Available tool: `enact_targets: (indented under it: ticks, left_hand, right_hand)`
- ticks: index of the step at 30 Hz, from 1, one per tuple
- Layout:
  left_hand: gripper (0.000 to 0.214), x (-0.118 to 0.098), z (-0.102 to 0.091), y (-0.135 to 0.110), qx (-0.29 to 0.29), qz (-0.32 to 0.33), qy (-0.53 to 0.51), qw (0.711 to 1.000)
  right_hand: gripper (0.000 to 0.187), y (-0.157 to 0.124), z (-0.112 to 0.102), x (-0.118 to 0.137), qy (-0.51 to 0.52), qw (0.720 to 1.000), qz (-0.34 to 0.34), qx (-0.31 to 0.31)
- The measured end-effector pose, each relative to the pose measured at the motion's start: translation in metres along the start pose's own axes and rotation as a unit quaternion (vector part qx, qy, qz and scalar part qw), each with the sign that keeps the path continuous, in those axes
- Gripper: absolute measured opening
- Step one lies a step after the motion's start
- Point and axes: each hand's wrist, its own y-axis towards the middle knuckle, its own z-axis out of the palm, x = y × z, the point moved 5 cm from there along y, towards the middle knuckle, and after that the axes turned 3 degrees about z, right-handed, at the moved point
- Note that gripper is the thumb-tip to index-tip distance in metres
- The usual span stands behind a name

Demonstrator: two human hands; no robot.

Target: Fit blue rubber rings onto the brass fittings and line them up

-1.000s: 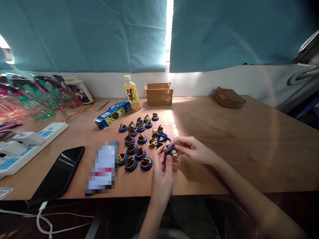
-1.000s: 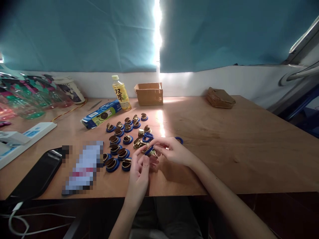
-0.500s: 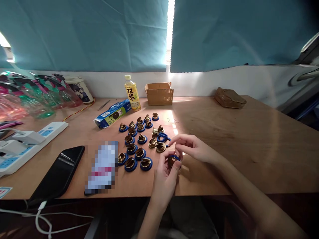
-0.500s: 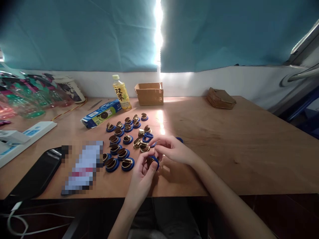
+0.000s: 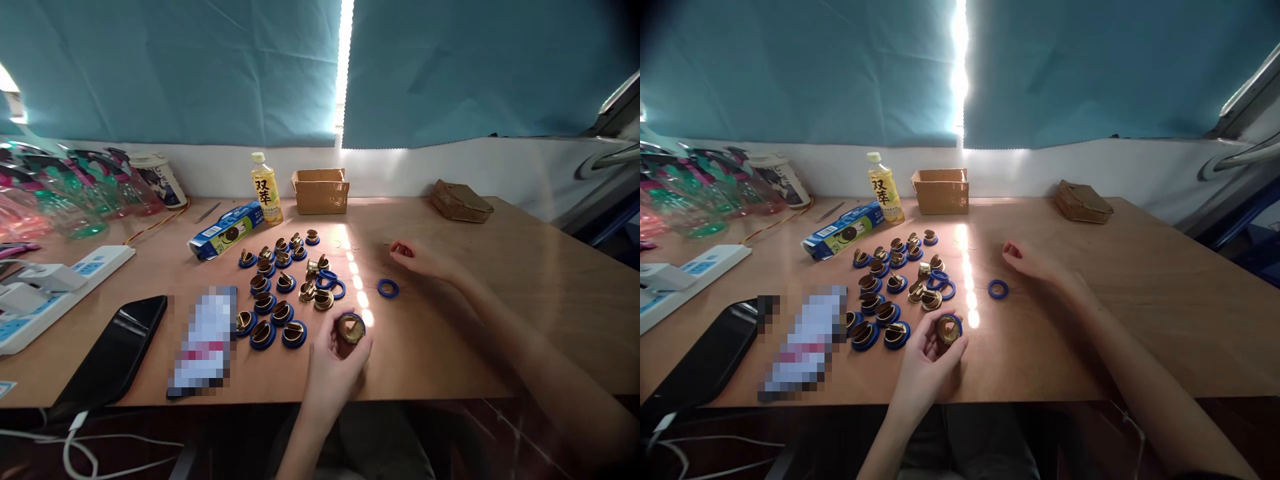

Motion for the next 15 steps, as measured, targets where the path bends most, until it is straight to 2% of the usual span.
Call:
enact_targets:
  ticks: [3,6,10,15]
  left_hand:
    - [0.033,0.002,0.002,0.0,0.003,0.007,0.022,1.0]
    - [0.037,0.003,0.002,-0.002,-0.009,-0.006,0.025,1.0]
    - [0.044,-0.001,0.001,-0.006,-0.034,-0.004,0.07,0.997]
    - [0.033,-0.005,0.003,-0.008,-0.035,0.057,0.102,0.993]
  right_hand:
    - [0.03,0.006,0.007,-0.017,0.0,1.0,0.011,0.007]
    - [0.042,0.007,0.019,-0.024,0.004,1.0,0.023,0.004]
    - [0.046,0.008,0.026,-0.028,-0.01,1.0,0.016,0.003]
    - [0.043,0.011,0.029,-0.032,0.0,1.0,0.019,0.005]
